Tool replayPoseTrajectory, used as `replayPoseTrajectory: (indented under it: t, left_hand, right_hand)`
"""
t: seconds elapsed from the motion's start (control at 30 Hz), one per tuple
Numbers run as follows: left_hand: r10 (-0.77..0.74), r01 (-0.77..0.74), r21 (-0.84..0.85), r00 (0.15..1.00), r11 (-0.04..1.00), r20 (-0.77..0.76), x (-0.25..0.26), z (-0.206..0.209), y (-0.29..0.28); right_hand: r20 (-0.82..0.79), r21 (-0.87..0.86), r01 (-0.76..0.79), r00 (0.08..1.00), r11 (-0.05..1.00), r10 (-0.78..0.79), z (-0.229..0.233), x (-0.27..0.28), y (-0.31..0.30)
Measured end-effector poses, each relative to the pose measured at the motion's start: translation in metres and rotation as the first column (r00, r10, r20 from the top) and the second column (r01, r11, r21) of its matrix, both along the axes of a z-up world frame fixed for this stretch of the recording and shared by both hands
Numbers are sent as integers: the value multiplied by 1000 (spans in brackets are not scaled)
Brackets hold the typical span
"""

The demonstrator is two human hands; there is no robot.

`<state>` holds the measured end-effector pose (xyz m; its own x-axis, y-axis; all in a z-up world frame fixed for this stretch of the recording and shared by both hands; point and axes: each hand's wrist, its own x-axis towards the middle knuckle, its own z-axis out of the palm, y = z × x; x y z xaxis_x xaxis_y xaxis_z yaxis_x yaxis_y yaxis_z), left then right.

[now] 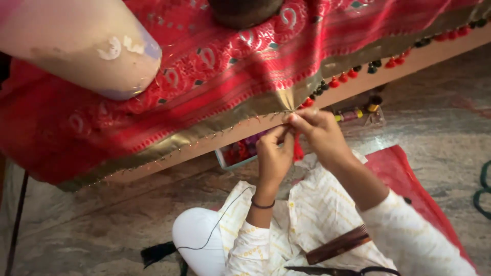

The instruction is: Sew and attach a decorative pom-pom border to a piece of red fabric.

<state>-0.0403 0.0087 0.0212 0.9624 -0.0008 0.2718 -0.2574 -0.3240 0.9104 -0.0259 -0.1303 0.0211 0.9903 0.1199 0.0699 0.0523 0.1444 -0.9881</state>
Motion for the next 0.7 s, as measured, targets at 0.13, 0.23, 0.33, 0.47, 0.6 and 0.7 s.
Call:
replayPoseTrajectory:
  t: [0.13,0.23,0.33,0.47,0.6,0.7]
  left_hand:
    - [-49,-10,-477,993,879,-111,23,-38,14]
    - [-280,99,-688,948,719,-155,36,-48,13]
    - [-448,209,-730,882,651,-147,32,-24,-2]
    - [-389,206,-695,914,689,-115,28,-38,-10]
    - [-46,97,-267,980,959,194,13,-10,-13]
    - [152,-171,49,951,984,268,6,1,-11]
  right_hand:
    - [-126,99,94,989,991,-81,-29,-20,1]
    - [-63,92,79,995,993,-74,-23,-25,3]
    - [-52,104,71,997,992,-66,-27,-23,-3]
    - [-88,28,131,988,991,-129,-33,-21,-4]
    - [-15,-86,232,972,969,-234,-29,-24,3]
    - [454,-324,562,798,761,-396,9,-29,24]
